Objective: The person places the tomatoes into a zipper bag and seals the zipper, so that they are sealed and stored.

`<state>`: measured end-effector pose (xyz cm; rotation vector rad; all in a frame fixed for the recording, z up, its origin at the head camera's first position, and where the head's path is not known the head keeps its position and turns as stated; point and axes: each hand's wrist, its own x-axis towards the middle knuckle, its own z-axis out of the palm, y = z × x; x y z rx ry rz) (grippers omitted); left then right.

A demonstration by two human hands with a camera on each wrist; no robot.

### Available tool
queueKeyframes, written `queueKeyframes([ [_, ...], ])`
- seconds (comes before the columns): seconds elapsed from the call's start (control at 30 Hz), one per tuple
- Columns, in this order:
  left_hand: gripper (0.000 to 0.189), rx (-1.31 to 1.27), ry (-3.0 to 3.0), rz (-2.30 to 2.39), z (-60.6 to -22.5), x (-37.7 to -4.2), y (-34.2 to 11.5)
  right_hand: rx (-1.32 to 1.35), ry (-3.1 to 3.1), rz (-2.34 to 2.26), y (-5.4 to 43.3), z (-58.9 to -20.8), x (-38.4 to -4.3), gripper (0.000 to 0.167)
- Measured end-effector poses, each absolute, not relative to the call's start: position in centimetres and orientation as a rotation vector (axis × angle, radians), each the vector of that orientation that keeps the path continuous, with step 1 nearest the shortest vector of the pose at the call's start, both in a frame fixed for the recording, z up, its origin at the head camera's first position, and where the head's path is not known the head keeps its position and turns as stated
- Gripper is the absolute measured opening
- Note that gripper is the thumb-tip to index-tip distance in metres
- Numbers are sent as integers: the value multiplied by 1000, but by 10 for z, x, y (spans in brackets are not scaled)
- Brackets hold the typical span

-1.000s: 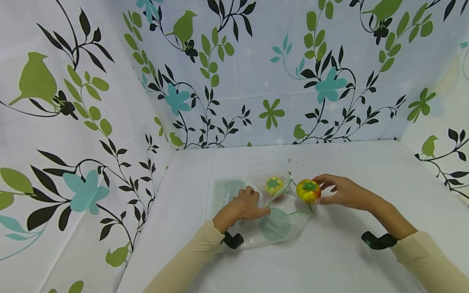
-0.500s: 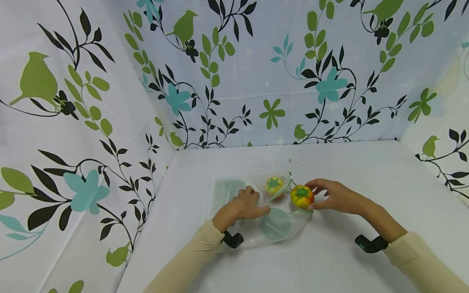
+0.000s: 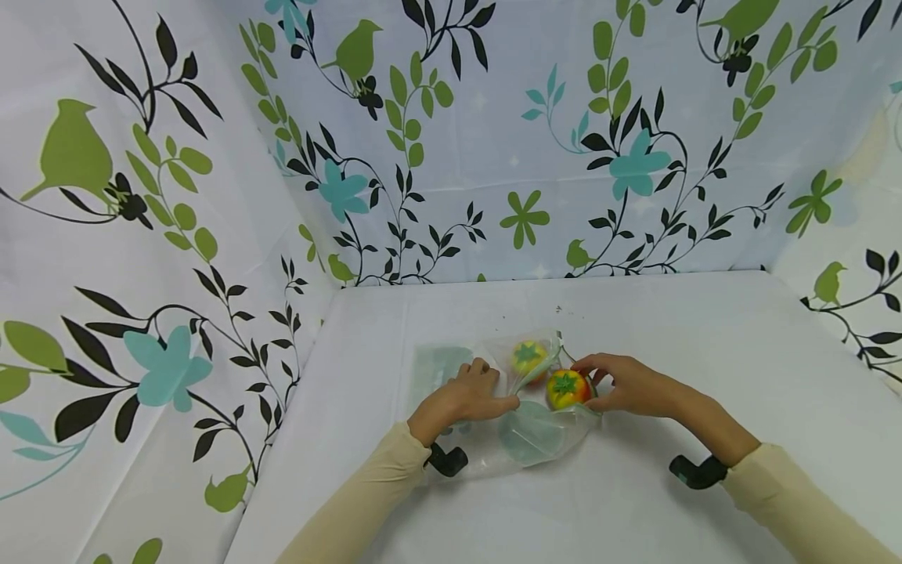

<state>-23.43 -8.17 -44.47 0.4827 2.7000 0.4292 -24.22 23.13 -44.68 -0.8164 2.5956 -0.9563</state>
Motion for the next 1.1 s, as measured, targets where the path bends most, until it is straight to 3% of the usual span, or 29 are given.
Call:
queueKeyframes([
  [0.53,81,482,2688,456,-442,-234,-83,-926,2527,-928,227,-450,-243,58],
  [1.1,83,484,2684,446,-442,-234,-83,-932,2464,-946,211,-450,-241,66],
])
